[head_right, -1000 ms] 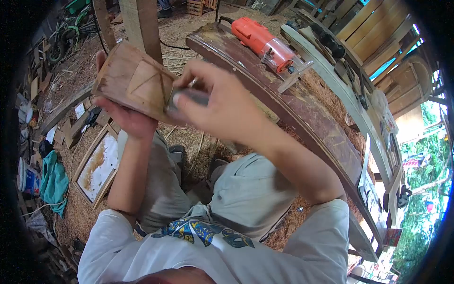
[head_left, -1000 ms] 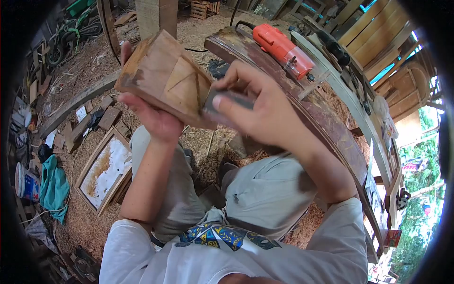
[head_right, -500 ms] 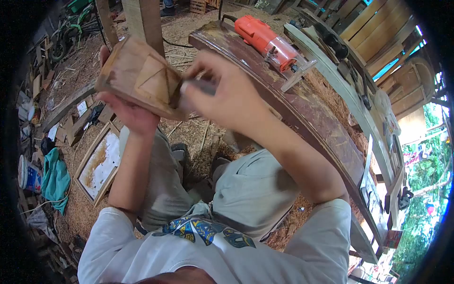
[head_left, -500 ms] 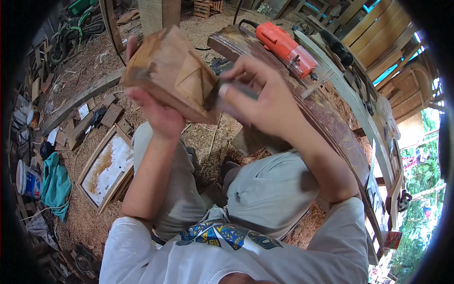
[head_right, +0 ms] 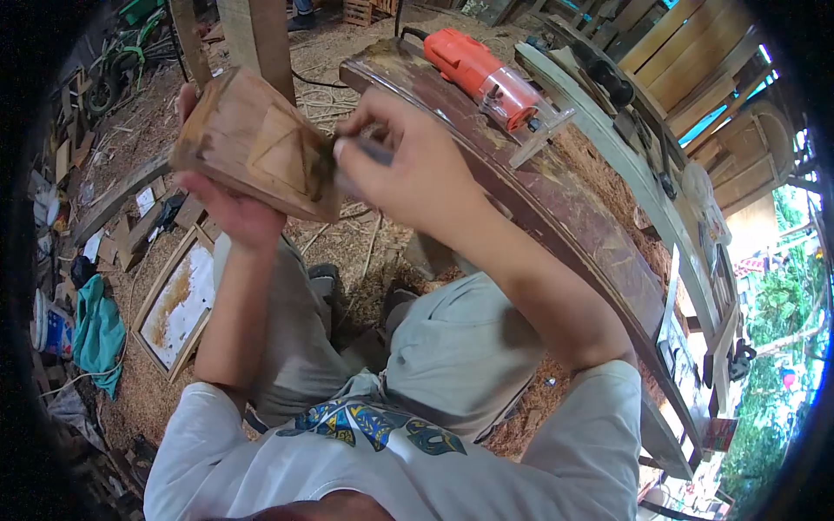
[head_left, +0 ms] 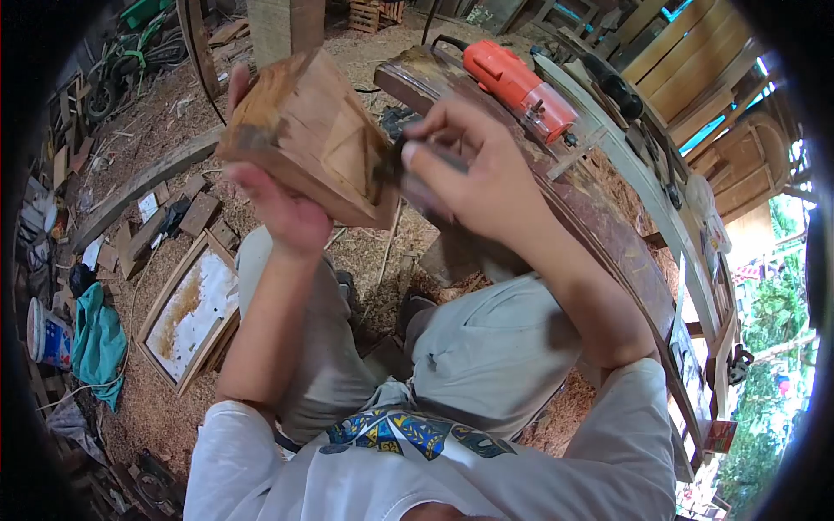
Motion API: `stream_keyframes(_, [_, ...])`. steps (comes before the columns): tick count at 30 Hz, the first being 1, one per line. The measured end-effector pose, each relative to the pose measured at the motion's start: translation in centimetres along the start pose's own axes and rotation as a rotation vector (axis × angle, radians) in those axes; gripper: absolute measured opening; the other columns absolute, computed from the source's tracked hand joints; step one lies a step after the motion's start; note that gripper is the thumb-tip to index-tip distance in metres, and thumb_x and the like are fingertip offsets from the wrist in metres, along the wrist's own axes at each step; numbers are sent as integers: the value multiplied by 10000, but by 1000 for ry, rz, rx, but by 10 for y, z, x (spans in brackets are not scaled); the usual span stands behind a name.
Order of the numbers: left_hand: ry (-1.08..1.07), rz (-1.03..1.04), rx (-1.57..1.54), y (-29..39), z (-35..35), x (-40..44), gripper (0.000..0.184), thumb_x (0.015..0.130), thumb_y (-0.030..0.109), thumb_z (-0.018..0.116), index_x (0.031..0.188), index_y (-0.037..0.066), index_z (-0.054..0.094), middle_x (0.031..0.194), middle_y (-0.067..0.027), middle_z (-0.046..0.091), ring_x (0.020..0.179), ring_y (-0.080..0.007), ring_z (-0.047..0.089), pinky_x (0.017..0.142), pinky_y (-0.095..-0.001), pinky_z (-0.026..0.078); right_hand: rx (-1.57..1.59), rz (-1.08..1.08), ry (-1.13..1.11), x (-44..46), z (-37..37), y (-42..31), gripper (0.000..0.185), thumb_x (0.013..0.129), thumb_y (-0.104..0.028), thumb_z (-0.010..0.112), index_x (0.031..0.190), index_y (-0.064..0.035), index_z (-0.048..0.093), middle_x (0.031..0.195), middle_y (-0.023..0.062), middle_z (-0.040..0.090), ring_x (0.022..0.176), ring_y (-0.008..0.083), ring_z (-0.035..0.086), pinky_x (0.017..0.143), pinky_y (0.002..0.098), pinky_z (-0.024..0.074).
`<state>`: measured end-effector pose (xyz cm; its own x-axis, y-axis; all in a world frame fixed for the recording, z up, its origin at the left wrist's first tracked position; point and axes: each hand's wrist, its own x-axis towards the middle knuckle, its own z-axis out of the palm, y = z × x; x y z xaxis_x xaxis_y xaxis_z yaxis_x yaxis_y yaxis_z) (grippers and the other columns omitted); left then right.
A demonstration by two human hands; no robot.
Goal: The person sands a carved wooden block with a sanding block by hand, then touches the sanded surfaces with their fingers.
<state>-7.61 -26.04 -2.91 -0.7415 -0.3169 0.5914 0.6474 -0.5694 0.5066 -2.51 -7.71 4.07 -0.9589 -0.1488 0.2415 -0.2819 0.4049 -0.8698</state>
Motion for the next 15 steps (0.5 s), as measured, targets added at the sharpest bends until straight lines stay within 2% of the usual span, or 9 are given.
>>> stream_keyframes(2, [9, -39, 10, -2, 1, -1, 1114, 1027, 890, 430, 1769, 81, 241, 1749, -104, 378, 1598, -295, 436, 1323, -497, 381, -43, 98, 5, -4, -2, -9, 186, 1009, -134, 784, 1138, -51, 680, 1061, 9, 705, 1023, 101, 636, 933, 308, 517])
stream_keyframes(4, [13, -6, -36, -5, -3, 1, 1096, 1030, 882, 441, 1766, 91, 253, 1737, -101, 404, 1596, -297, 437, 1320, -491, 386, -16, -34, -147, -12, 5, -1, 196, 1006, -133, 794, 1132, -40, 676, 1067, 11, 703, 994, 98, 640, 890, 308, 526])
stream_keyframes(6, [-30, -17, 4, -7, -6, 2, 1050, 1055, 861, 410, 1761, 96, 265, 1730, -99, 419, 1592, -294, 443, 1316, -484, 391, 91, -8, -158, -5, 1, 8, 223, 999, -134, 812, 1147, -39, 674, 1091, 10, 702, 931, 95, 626, 862, 295, 521])
stream_keyframes(8, [-76, -28, 43, -11, -7, 1, 1006, 1080, 840, 379, 1756, 101, 277, 1723, -96, 434, 1587, -290, 450, 1312, -477, 396, -126, -202, 287, 5, -2, 6, 258, 984, -183, 799, 1168, -41, 687, 971, 75, 713, 914, 117, 659, 797, 334, 540])
stream_keyframes(9, [3, -140, -70, -10, -6, -2, 956, 1106, 813, 339, 1752, 110, 285, 1716, -103, 447, 1575, -291, 468, 1304, -476, 407, 62, -57, 260, 8, -10, 3, 284, 1028, -177, 786, 1251, -51, 665, 956, 55, 729, 895, 88, 663, 782, 305, 534])
stream_keyframes(10, [87, -250, -183, -10, -6, -3, 908, 1131, 786, 299, 1748, 119, 294, 1710, -110, 459, 1564, -292, 485, 1297, -476, 417, 66, -62, 253, 8, -15, 0, 284, 1028, -177, 786, 1251, -51, 665, 956, 55, 729, 895, 88, 663, 782, 305, 534])
stream_keyframes(11, [172, -331, -252, -10, -6, -5, 847, 1158, 751, 243, 1719, 126, 351, 1647, -130, 531, 1477, -297, 584, 1233, -478, 495, 175, -94, 218, 6, -18, -5, 302, 1053, -170, 769, 1300, -53, 639, 965, 53, 747, 887, 78, 663, 779, 292, 531])
stream_keyframes(12, [182, -326, -244, -9, -10, -6, 847, 1158, 751, 243, 1719, 126, 351, 1647, -130, 531, 1477, -297, 584, 1233, -478, 495, 284, -120, 179, 4, -21, -7, 322, 1079, -163, 751, 1349, -55, 613, 974, 50, 765, 879, 68, 662, 776, 279, 527])
stream_keyframes(15, [133, -454, -249, -12, -17, -6, 849, 1140, 773, 315, 1636, 99, 460, 1477, -137, 667, 1309, -301, 705, 1092, -460, 609, 269, -77, 139, 8, -27, -4, 335, 1111, -113, 699, 1411, -55, 562, 1035, 78, 798, 944, 81, 693, 815, 271, 528])
